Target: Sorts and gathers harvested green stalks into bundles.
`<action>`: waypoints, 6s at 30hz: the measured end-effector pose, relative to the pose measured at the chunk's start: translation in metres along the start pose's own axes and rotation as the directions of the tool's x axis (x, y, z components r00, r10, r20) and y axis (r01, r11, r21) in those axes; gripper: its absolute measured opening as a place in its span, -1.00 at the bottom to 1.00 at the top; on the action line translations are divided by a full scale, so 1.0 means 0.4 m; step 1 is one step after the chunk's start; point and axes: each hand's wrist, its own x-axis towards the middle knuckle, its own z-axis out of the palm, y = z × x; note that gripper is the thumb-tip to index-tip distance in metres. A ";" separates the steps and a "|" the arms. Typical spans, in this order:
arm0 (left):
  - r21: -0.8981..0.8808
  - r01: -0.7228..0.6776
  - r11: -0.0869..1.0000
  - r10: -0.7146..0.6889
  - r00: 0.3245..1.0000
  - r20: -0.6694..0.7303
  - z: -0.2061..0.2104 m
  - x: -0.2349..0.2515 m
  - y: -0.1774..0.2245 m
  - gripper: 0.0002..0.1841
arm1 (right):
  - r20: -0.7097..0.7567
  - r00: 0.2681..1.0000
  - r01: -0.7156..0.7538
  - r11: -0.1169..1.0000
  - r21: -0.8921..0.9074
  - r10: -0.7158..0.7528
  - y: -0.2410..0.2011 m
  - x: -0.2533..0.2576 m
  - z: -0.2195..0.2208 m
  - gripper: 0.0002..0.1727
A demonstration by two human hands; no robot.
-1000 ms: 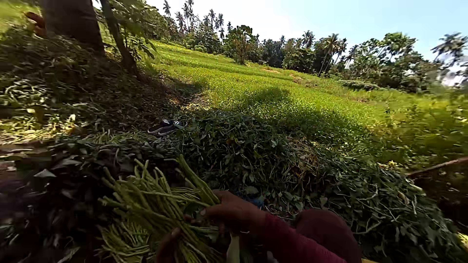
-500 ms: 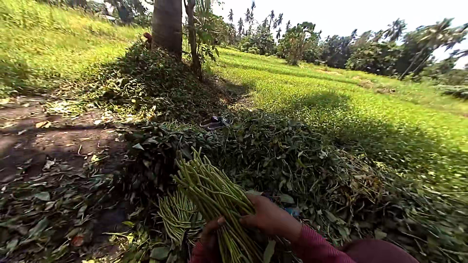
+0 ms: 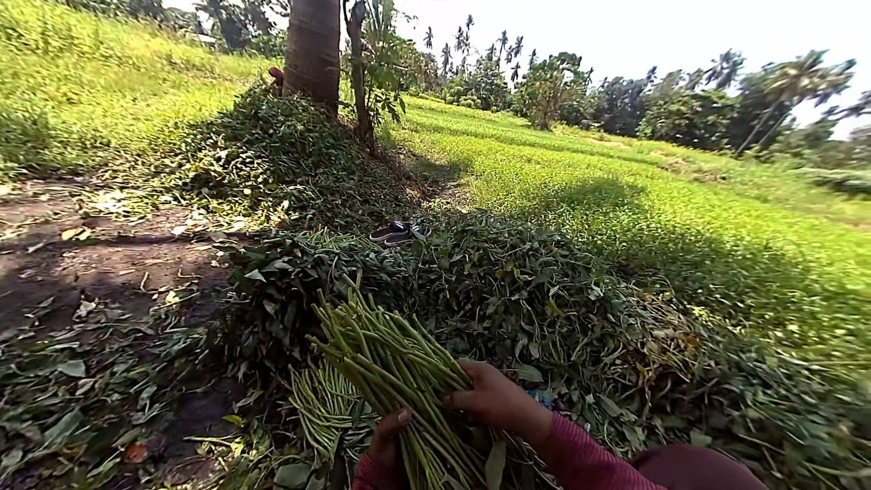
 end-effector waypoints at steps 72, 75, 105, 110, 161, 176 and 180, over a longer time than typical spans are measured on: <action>0.295 0.203 0.934 -0.072 0.914 -0.400 0.075 -0.036 0.030 -0.33 | -0.158 0.980 0.171 0.924 0.342 -0.123 0.071 -0.009 0.095 -0.74; 0.304 0.248 0.920 -0.100 0.898 -0.429 0.095 -0.038 0.038 -0.32 | -0.257 0.958 0.160 0.979 0.127 -0.123 0.060 -0.008 0.109 -0.69; 0.540 -0.148 0.829 0.230 0.969 -0.087 0.034 -0.086 0.448 -0.63 | -0.664 0.741 0.489 0.601 0.632 0.096 0.033 -0.115 -0.174 -0.83; 0.779 -0.245 0.576 0.424 0.905 -0.029 0.020 -0.183 0.626 -0.66 | -0.579 0.813 0.270 0.841 0.468 0.061 0.004 -0.062 -0.187 -0.75; 0.287 0.010 0.958 0.064 0.967 -0.247 0.056 -0.027 0.165 -0.65 | 0.195 0.978 -0.034 0.855 0.517 -0.079 -0.142 0.147 0.130 -0.07; 0.288 0.167 0.943 0.040 0.801 -0.597 0.091 0.024 0.118 -0.33 | -0.156 0.881 0.459 0.887 0.058 -0.446 -0.090 0.161 0.213 0.01; 0.463 0.288 0.838 0.015 0.837 -0.548 0.079 0.008 0.119 -0.16 | -0.021 0.901 0.431 0.901 -0.053 -0.433 -0.087 0.174 0.192 0.05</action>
